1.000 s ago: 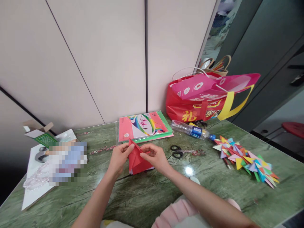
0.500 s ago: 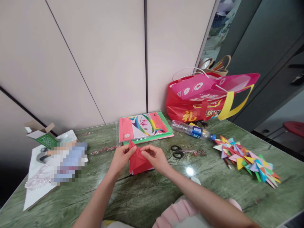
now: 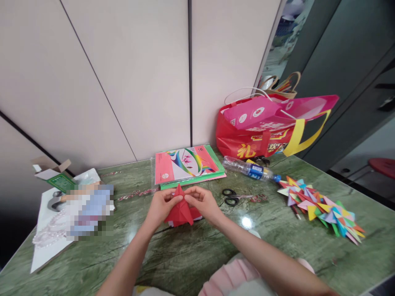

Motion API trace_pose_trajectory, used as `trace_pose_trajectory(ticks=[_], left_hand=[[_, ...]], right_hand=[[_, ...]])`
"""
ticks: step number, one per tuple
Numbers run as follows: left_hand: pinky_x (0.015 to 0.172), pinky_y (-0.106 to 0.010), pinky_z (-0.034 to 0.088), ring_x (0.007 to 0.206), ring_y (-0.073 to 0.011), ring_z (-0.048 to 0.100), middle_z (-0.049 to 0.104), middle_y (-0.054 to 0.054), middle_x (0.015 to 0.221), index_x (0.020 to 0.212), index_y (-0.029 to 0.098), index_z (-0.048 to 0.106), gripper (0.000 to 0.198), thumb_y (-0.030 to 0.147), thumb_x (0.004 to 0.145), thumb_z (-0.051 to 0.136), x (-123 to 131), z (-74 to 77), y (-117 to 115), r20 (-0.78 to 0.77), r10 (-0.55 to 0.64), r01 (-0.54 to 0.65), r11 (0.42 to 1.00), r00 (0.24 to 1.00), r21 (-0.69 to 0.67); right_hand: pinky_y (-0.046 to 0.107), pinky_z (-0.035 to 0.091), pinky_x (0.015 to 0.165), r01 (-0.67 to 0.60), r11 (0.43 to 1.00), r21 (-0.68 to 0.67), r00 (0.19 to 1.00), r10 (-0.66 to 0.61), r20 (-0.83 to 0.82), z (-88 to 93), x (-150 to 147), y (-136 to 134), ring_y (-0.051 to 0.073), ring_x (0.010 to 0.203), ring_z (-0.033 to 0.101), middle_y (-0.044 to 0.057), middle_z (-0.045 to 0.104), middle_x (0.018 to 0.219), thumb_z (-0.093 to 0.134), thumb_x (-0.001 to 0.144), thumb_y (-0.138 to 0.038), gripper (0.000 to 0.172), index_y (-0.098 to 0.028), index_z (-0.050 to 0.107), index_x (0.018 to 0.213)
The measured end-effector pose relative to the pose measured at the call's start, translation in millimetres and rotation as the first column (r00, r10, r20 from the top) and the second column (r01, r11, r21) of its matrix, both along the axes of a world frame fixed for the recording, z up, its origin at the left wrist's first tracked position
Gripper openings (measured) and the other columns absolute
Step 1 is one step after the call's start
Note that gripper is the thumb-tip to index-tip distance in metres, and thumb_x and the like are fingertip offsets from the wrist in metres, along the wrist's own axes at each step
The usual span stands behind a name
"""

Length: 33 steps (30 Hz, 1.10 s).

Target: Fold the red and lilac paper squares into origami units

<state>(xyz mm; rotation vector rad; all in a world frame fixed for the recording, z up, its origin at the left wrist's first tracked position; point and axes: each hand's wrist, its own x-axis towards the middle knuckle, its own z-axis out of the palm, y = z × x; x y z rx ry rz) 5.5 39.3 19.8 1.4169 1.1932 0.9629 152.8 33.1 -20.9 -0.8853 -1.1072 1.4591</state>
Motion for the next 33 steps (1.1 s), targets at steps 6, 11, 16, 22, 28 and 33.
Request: trace_pose_trajectory(ticks=[6,11,16,22,28,33], left_hand=[[0.041,-0.02,0.03,0.039,-0.0112,0.043,0.051,0.006,0.043,0.09,0.013,0.065,0.036,0.03,0.058,0.067,-0.2,-5.6,2.1,-0.092,0.056,-0.053,0.998,0.994,0.04],[0.042,-0.021,0.027,0.04,-0.0112,0.039,0.046,0.007,0.043,0.089,0.016,0.065,0.03,0.027,0.061,0.064,-2.5,-10.7,3.6,-0.208,0.091,-0.052,0.982,0.974,0.184],[0.046,-0.021,0.026,0.042,-0.0128,0.042,0.049,0.006,0.044,0.077,0.019,0.065,0.015,0.027,0.066,0.061,-4.1,-9.4,3.0,-0.412,0.142,-0.001,0.946,0.9,0.324],[0.051,-0.022,0.032,0.049,-0.017,0.053,0.061,0.001,0.053,0.08,0.019,0.063,0.015,0.026,0.073,0.053,-3.3,-7.5,2.1,-0.505,0.127,0.055,0.942,0.854,0.33],[0.053,-0.023,0.035,0.055,-0.0175,0.056,0.064,0.0,0.06,0.079,0.019,0.061,0.015,0.026,0.075,0.049,-1.9,-9.4,2.0,-0.502,0.086,0.076,0.953,0.861,0.294],[0.051,-0.022,0.034,0.053,-0.0158,0.054,0.061,0.003,0.054,0.076,0.019,0.059,0.014,0.026,0.076,0.048,-0.7,-8.7,0.8,-0.557,0.082,0.105,0.95,0.826,0.295]], right_hand=[[0.028,0.049,0.071,-0.049,0.997,-0.053,0.995,0.045,-0.086,1.8,1.1,-0.5,0.016,0.08,0.062,0.004,0.066,0.088,0.073,0.058,-0.031,0.037,-0.019,0.059,0.091],[0.034,0.045,0.085,-0.035,0.999,-0.005,0.995,0.035,-0.093,0.8,2.5,1.2,0.019,0.093,0.06,0.005,0.066,0.092,0.074,0.056,-0.025,0.041,-0.02,0.059,0.094],[0.036,0.046,0.085,0.044,0.997,0.07,0.999,-0.044,0.0,0.1,4.4,2.8,0.018,0.085,0.061,0.006,0.066,0.096,0.073,0.058,-0.025,0.034,-0.018,0.062,0.09],[0.035,0.049,0.078,0.031,0.994,0.105,0.995,-0.04,0.087,0.7,1.4,0.6,0.018,0.076,0.063,0.005,0.067,0.083,0.068,0.064,-0.028,0.024,-0.018,0.063,0.085],[0.034,0.05,0.075,0.051,0.985,0.165,0.982,-0.08,0.174,-5.0,-0.6,0.6,0.018,0.076,0.063,0.005,0.067,0.08,0.066,0.065,-0.027,0.023,-0.017,0.063,0.086],[0.033,0.051,0.075,0.055,0.963,0.262,0.956,-0.126,0.263,-7.5,0.4,0.2,0.019,0.079,0.063,0.006,0.066,0.087,0.066,0.066,-0.024,0.022,-0.017,0.066,0.086]])
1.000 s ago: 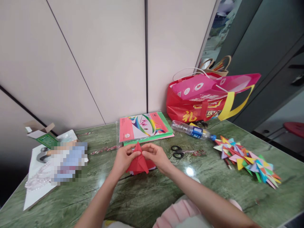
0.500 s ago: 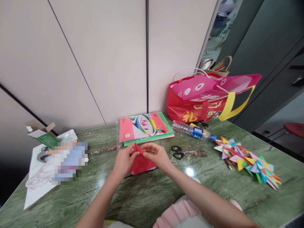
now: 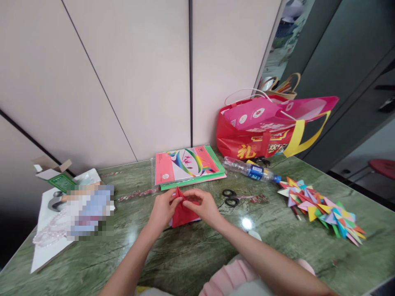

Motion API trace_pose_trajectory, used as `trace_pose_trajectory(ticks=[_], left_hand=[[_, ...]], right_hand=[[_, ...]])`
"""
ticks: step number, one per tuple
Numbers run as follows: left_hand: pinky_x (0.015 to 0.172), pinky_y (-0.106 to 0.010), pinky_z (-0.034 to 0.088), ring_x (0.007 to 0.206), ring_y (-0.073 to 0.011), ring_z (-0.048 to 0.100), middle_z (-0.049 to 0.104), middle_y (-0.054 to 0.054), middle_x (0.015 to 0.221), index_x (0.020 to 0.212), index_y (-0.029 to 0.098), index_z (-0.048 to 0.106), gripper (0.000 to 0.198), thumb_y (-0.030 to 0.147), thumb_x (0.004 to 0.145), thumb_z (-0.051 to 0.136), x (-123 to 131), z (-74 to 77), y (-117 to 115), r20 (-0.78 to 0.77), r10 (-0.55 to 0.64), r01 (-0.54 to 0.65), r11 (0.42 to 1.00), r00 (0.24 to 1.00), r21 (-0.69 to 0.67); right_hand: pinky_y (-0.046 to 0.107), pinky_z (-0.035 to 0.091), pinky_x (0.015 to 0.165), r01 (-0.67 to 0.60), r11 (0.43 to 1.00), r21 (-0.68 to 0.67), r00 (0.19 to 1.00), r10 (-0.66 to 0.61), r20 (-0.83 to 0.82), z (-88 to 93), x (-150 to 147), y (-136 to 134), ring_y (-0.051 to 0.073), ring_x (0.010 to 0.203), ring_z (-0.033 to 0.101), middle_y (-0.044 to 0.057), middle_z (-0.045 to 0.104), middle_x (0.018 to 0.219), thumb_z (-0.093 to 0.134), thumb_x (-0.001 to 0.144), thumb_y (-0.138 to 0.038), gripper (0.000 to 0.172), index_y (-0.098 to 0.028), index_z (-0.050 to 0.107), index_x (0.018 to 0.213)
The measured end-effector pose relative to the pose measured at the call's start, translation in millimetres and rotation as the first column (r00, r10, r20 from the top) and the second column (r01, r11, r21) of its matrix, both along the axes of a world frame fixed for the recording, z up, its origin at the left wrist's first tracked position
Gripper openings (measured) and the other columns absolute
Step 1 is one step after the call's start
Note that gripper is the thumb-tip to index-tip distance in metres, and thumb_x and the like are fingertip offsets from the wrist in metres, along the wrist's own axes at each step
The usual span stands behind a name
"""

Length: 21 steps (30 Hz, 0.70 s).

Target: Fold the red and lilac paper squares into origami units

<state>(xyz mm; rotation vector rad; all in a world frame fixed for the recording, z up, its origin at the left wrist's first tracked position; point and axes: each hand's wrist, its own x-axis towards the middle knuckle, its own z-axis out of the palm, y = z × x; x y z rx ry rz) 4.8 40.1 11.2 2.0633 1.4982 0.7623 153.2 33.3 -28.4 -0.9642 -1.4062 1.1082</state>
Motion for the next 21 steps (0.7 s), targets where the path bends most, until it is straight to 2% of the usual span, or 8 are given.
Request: trace_pose_trajectory(ticks=[6,12,17,19,21], left_hand=[[0.052,-0.022,0.034,0.054,-0.0162,0.055,0.059,0.003,0.053,0.071,0.019,0.057,0.013,0.023,0.077,0.046,1.4,-0.5,0.1,-0.041,-0.02,0.022,0.999,0.999,0.045],[0.061,-0.024,0.038,0.068,-0.0179,0.06,0.067,-0.004,0.075,0.078,0.019,0.06,0.021,0.022,0.082,0.039,2.9,-5.1,-0.1,-0.02,-0.093,0.094,0.994,0.995,0.049],[0.056,-0.022,0.038,0.06,-0.016,0.056,0.064,-0.001,0.066,0.072,0.018,0.059,0.021,0.025,0.082,0.041,3.9,-6.0,-0.7,-0.041,-0.087,0.09,0.994,0.995,0.066],[0.055,-0.022,0.038,0.058,-0.0152,0.055,0.063,0.0,0.063,0.071,0.018,0.059,0.022,0.026,0.081,0.042,3.5,-6.1,-0.4,-0.028,-0.083,0.084,0.994,0.996,0.068],[0.058,-0.022,0.041,0.063,-0.0157,0.057,0.065,-0.001,0.068,0.075,0.018,0.062,0.022,0.027,0.081,0.042,2.3,-6.5,0.4,0.034,-0.078,0.076,0.995,0.996,0.061]], right_hand=[[0.031,0.052,0.072,0.007,0.999,0.037,1.0,-0.007,-0.007,-1.5,-0.9,-0.5,0.018,0.08,0.062,0.007,0.063,0.092,0.066,0.064,-0.021,0.018,-0.018,0.067,0.081],[0.028,0.051,0.065,0.019,1.0,-0.015,1.0,-0.018,0.016,-4.8,-1.7,1.6,0.015,0.068,0.062,0.004,0.063,0.082,0.064,0.065,-0.023,0.018,-0.018,0.064,0.082],[0.029,0.048,0.07,0.038,0.999,0.038,0.985,-0.043,0.169,-4.2,0.8,2.5,0.017,0.078,0.06,0.006,0.063,0.082,0.059,0.07,-0.024,0.009,-0.016,0.065,0.072],[0.029,0.047,0.073,0.043,0.998,0.056,0.975,-0.054,0.215,-4.3,1.7,3.1,0.018,0.081,0.058,0.006,0.064,0.083,0.057,0.073,-0.024,0.012,-0.016,0.064,0.068],[0.028,0.046,0.07,0.025,0.999,0.044,0.974,-0.034,0.224,-4.9,1.8,3.9,0.017,0.076,0.058,0.004,0.064,0.078,0.054,0.075,-0.025,0.014,-0.016,0.062,0.066]])
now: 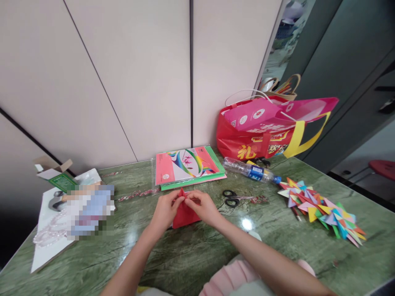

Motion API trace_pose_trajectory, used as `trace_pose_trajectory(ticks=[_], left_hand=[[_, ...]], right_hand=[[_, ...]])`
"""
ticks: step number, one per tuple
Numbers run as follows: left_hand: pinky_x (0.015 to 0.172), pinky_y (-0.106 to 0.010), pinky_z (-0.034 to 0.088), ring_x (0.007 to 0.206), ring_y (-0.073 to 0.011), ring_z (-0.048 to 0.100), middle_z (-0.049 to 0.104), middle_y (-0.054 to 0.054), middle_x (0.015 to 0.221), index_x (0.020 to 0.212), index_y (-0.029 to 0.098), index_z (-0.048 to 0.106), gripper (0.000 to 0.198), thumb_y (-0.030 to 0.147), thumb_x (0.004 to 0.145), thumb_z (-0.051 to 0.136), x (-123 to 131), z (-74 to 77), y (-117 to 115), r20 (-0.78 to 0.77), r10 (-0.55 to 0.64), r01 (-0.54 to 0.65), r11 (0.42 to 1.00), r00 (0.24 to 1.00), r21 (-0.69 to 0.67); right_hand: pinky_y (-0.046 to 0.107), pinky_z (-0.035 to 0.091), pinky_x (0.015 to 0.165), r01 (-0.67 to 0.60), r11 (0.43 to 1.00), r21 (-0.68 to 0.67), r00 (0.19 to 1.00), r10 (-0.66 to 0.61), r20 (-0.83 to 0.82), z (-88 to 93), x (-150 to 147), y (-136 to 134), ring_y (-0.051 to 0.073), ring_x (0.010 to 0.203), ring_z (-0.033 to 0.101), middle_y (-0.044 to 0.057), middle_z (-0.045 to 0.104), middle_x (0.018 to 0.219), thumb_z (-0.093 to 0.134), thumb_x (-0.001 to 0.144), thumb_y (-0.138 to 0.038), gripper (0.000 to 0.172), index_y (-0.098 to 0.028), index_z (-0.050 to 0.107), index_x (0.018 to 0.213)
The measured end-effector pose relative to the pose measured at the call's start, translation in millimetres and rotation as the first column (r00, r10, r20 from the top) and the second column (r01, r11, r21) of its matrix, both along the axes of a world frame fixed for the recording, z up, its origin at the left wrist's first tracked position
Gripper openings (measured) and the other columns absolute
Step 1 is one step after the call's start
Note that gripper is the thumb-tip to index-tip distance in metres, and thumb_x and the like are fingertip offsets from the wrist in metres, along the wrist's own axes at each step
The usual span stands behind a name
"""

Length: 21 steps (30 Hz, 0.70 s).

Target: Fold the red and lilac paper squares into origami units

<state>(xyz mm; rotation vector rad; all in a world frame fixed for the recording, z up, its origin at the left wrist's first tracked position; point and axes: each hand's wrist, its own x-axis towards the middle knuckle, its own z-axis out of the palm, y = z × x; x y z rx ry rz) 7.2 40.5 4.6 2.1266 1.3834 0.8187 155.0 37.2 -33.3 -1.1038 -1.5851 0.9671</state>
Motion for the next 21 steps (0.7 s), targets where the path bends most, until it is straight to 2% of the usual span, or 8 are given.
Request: trace_pose_trajectory(ticks=[4,9,15,21], left_hand=[[0.068,-0.026,0.046,0.078,-0.0188,0.061,0.068,-0.005,0.087,0.085,0.018,0.065,0.021,0.029,0.079,0.048,-3.4,-2.9,2.6,0.15,0.028,-0.023,0.999,0.988,-0.032],[0.068,-0.027,0.047,0.078,-0.0193,0.061,0.069,-0.004,0.085,0.084,0.018,0.067,0.02,0.027,0.077,0.05,-4.2,-5.0,4.4,0.197,-0.012,0.023,0.998,0.98,-0.054],[0.067,-0.028,0.048,0.077,-0.0198,0.061,0.07,-0.004,0.087,0.086,0.019,0.069,0.02,0.026,0.074,0.055,-3.1,-4.5,4.5,0.268,-0.005,0.028,0.996,0.963,-0.081],[0.067,-0.031,0.048,0.073,-0.0204,0.062,0.071,-0.007,0.088,0.086,0.017,0.068,0.022,0.026,0.067,0.061,-4.3,-3.4,6.0,0.311,0.11,-0.075,0.99,0.944,-0.122]], right_hand=[[0.025,0.046,0.063,-0.033,0.998,-0.054,0.994,0.027,-0.109,0.6,-2.3,-0.1,0.014,0.064,0.057,0.001,0.063,0.069,0.054,0.075,-0.03,0.015,-0.017,0.06,0.071],[0.026,0.047,0.065,-0.047,0.994,-0.1,0.961,0.018,-0.276,6.9,-4.9,-3.3,0.015,0.068,0.06,0.002,0.065,0.076,0.061,0.069,-0.033,0.018,-0.018,0.059,0.078],[0.025,0.046,0.063,-0.039,0.99,-0.137,0.961,-0.001,-0.277,9.0,-2.3,-1.1,0.014,0.063,0.059,0.001,0.064,0.07,0.06,0.068,-0.032,0.015,-0.017,0.06,0.072],[0.026,0.048,0.063,-0.081,0.987,-0.14,0.946,0.032,-0.321,9.6,-2.9,-3.7,0.014,0.063,0.06,0.001,0.065,0.07,0.064,0.066,-0.031,0.017,-0.017,0.06,0.074]])
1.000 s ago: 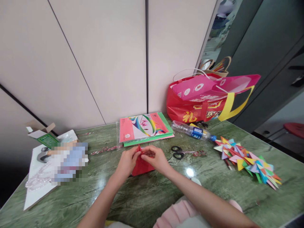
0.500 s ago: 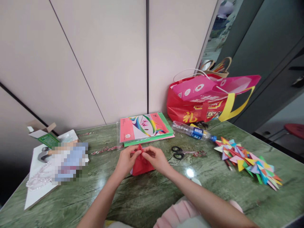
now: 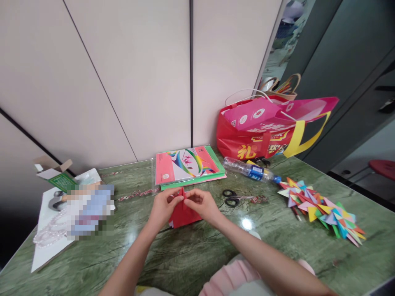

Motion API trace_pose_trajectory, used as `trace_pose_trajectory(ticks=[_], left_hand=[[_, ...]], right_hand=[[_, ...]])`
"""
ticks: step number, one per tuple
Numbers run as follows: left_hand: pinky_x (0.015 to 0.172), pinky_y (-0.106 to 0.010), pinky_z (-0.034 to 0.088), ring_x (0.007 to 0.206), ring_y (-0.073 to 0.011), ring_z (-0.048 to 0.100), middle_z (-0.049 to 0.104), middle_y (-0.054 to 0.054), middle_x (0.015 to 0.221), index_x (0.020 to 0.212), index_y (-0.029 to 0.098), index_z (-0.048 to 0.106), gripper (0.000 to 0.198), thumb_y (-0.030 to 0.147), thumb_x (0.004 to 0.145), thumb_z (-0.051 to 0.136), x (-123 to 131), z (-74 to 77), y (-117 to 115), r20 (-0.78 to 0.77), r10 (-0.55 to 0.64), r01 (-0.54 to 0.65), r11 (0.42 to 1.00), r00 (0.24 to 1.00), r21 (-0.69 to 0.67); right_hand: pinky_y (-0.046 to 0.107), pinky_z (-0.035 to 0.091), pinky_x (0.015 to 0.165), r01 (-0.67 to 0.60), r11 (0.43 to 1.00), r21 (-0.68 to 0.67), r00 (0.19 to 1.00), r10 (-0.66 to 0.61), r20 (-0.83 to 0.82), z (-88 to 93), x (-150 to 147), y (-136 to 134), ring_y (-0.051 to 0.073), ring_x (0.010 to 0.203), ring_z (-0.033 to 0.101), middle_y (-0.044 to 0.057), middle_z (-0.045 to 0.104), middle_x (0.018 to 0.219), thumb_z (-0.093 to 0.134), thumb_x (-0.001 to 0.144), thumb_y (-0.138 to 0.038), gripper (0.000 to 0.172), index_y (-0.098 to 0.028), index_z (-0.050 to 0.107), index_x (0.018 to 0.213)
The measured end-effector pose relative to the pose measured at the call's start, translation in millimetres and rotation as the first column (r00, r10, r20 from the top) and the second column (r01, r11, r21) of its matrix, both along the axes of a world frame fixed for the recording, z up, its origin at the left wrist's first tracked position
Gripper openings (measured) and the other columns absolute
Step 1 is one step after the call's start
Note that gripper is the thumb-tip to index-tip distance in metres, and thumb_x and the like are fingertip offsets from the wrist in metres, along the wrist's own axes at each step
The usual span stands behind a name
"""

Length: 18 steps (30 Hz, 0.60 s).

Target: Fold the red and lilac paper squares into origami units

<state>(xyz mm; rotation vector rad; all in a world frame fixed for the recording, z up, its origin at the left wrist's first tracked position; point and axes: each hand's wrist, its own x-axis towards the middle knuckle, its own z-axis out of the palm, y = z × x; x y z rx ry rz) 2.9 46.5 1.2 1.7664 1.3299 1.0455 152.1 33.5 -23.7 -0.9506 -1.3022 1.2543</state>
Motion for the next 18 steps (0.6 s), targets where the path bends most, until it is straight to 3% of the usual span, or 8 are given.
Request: trace_pose_trajectory(ticks=[4,9,14,18], left_hand=[[0.063,-0.03,0.048,0.065,-0.0184,0.061,0.069,-0.004,0.076,0.083,0.017,0.065,0.021,0.029,0.066,0.063,0.1,4.1,-2.7,-0.07,0.1,-0.096,0.994,0.993,0.058],[0.057,-0.025,0.046,0.059,-0.0141,0.057,0.061,0.001,0.066,0.073,0.019,0.055,0.017,0.031,0.066,0.064,5.0,8.6,-9.4,-0.079,0.184,-0.167,0.969,0.98,0.18],[0.053,-0.024,0.047,0.056,-0.0134,0.058,0.06,0.001,0.065,0.072,0.018,0.054,0.016,0.032,0.068,0.061,10.4,7.3,-12.5,0.0,0.163,-0.162,0.98,0.987,0.116],[0.055,-0.025,0.05,0.06,-0.014,0.061,0.062,-0.002,0.076,0.075,0.017,0.057,0.016,0.031,0.069,0.062,12.0,6.3,-14.3,0.034,0.149,-0.153,0.98,0.988,0.129]], right_hand=[[0.029,0.05,0.068,0.084,0.983,0.163,0.99,-0.101,0.101,4.9,0.0,-5.9,0.017,0.072,0.062,0.004,0.066,0.079,0.066,0.067,-0.028,0.015,-0.018,0.064,0.078],[0.031,0.048,0.075,0.132,0.901,0.414,0.951,-0.233,0.203,10.1,2.2,-8.3,0.018,0.081,0.06,0.006,0.066,0.084,0.058,0.076,-0.023,0.012,-0.021,0.067,0.084],[0.03,0.048,0.075,0.149,0.885,0.44,0.95,-0.252,0.185,8.6,2.5,-7.1,0.017,0.081,0.061,0.006,0.066,0.087,0.057,0.077,-0.02,0.015,-0.022,0.069,0.086],[0.03,0.049,0.074,0.162,0.892,0.422,0.955,-0.25,0.16,8.0,2.7,-6.4,0.018,0.08,0.061,0.005,0.066,0.084,0.06,0.075,-0.02,0.013,-0.023,0.069,0.084]])
